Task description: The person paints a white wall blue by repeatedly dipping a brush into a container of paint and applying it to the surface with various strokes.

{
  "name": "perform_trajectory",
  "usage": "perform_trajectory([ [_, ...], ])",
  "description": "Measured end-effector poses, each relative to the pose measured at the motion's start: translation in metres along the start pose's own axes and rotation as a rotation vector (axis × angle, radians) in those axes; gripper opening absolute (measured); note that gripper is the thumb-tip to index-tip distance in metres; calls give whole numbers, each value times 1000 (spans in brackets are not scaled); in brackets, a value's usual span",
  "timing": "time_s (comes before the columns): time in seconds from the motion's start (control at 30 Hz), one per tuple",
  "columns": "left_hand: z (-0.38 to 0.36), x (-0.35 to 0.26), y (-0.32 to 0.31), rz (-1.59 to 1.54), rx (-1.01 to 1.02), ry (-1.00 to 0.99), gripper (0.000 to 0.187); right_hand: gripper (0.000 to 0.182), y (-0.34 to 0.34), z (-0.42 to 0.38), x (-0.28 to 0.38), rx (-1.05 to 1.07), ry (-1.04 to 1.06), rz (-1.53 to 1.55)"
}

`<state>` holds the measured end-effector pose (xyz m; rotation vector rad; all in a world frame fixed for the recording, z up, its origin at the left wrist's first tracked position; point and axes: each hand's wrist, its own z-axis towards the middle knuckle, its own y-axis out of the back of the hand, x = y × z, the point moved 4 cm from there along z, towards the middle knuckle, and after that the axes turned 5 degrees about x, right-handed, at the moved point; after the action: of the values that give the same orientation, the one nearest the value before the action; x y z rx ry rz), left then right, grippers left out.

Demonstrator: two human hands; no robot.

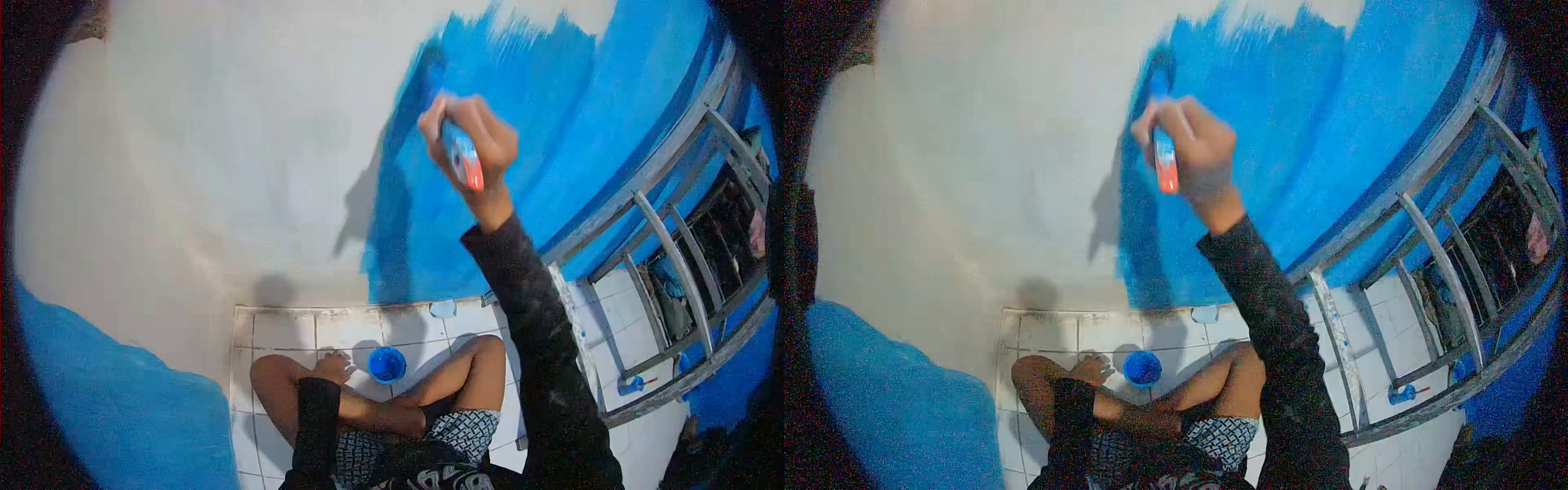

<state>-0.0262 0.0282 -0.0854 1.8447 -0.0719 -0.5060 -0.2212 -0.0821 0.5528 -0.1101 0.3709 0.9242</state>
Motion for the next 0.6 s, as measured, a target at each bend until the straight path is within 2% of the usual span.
perform_trajectory([
  [0.03,0,-1,0,-1,-2,5,38,18,2,-6,12,23,-84,102],
  [0.07,-1,-1,1,3,-1,3,38,18,7,-16,21,22,-85,103],
  [0.13,-1,-3,3,4,0,-4,38,12,9,-34,27,203,-227,50],
  [0.17,-1,-4,4,6,0,-2,38,12,13,-32,29,193,-224,51],
  [0.23,-1,-4,6,13,0,-1,38,11,26,-16,26,36,-287,232],
  [0.27,-1,-3,6,12,-1,0,38,8,36,-3,22,-8,-274,129],
  [0.33,-1,-3,5,12,2,-2,38,10,45,27,12,-250,-268,1],
  [0.37,-1,-4,5,14,4,-2,38,10,40,39,1,-249,-268,-2],
  [0.43,0,-4,4,14,7,-9,38,14,34,57,-17,-398,-126,96],
  [0.53,2,-4,2,16,11,-12,37,12,4,44,-33,-310,-112,71],
  [0.6,1,-3,2,18,11,-16,37,11,-5,21,-18,-256,-102,22],
])
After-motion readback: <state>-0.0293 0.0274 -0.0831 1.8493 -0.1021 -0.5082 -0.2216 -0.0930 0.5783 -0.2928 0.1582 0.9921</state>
